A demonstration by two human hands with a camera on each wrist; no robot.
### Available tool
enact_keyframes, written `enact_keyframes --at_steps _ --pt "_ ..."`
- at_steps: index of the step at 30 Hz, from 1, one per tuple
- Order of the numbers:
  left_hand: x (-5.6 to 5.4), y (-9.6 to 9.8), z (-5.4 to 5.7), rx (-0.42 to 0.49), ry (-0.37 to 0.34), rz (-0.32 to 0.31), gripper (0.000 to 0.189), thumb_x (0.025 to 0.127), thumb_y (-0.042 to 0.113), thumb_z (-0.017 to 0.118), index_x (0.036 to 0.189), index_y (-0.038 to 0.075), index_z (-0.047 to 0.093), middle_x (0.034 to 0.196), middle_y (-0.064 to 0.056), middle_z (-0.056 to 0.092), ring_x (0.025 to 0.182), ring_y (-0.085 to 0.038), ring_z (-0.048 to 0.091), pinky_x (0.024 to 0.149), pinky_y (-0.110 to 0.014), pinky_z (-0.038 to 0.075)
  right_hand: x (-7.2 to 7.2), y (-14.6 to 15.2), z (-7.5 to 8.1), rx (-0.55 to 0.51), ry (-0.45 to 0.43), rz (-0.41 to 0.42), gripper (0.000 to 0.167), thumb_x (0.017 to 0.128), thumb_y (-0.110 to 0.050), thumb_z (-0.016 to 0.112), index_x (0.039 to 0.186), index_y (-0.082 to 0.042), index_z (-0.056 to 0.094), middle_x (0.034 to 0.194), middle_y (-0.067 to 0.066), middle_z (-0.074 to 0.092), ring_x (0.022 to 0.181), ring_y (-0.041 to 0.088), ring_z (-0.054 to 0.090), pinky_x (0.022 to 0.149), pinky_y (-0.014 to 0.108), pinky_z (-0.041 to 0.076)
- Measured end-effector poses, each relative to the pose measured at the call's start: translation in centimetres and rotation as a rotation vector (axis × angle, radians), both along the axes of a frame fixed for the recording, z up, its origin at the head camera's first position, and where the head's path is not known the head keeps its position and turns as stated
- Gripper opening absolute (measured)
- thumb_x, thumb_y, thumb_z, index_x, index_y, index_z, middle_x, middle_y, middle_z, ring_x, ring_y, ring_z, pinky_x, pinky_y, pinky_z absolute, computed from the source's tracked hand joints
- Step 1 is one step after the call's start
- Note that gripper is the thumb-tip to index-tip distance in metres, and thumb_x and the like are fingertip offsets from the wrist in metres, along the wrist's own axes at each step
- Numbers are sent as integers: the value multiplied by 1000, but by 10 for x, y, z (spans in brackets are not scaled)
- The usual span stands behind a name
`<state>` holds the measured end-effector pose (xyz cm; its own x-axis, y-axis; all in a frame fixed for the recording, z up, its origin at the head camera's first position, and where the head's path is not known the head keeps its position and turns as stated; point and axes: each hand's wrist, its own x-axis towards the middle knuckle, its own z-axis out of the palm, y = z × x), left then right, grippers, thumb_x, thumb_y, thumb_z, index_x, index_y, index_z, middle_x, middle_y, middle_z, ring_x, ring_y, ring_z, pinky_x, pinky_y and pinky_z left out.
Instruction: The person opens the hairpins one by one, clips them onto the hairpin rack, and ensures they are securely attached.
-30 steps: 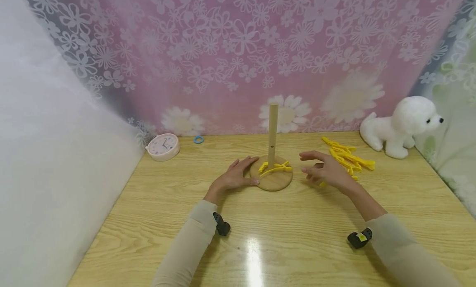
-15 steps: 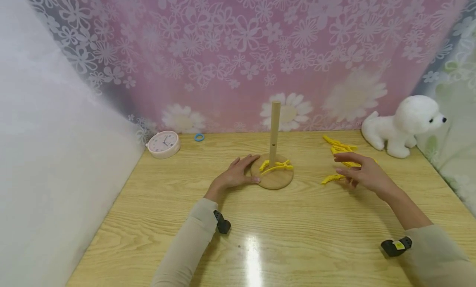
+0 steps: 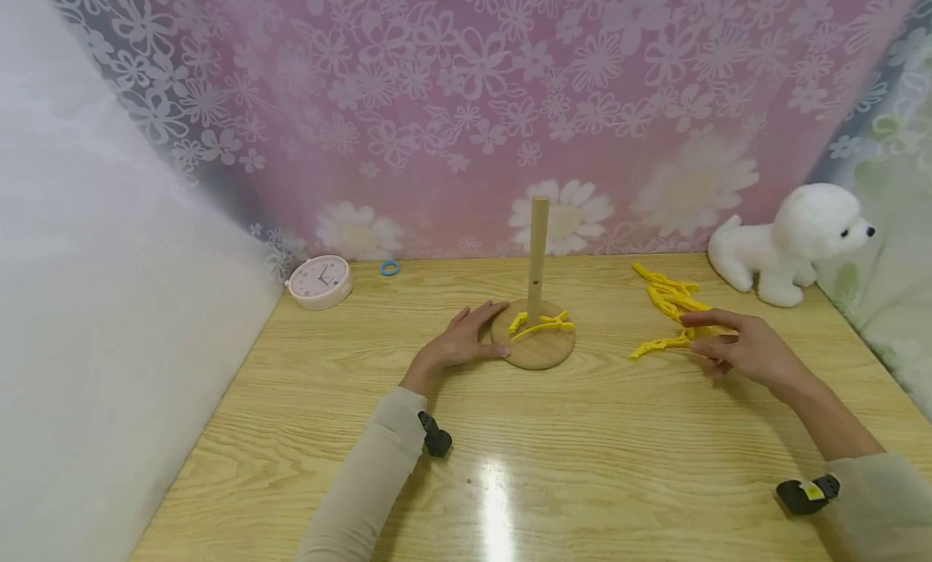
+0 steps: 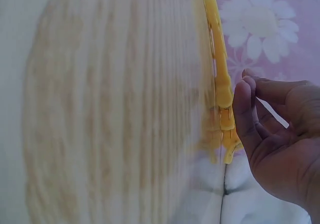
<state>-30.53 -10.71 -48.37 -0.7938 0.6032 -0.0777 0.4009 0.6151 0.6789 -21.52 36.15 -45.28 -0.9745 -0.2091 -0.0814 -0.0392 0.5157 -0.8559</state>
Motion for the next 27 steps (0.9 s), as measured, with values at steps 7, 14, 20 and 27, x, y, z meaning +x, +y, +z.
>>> enact_keyframes --at_steps 7,14,20,27 --pt "0 -1 0 3 -19 5 92 94 43 77 167 27 24 174 -2 19 161 -23 7 130 -42 -5 -3 3 -2 24 -19 -6 49 103 -11 67 147 3 51 80 17 65 63 21 60 55 37 58" --pt "1 0 1 6 -19 4 91 95 44 76 167 25 25 174 -4 19 161 -23 8 130 -44 -4 -5 4 -7 53 -25 -15 50 102 -6 67 148 4 51 91 17 69 63 21 61 55 35 58" --pt "1 1 1 4 -17 3 91 95 45 76 167 26 24 174 -4 19 162 -23 7 130 -44 -4 -7 2 -8 126 11 -20 47 101 -4 67 146 2 55 84 16 69 60 20 61 53 34 57" --pt "-1 1 -1 -13 -9 8 91 95 44 76 167 27 24 174 -3 19 162 -23 7 130 -44 -4 -6 -3 -6 277 112 -14 38 101 -6 68 138 0 63 67 9 66 54 20 61 50 32 53"
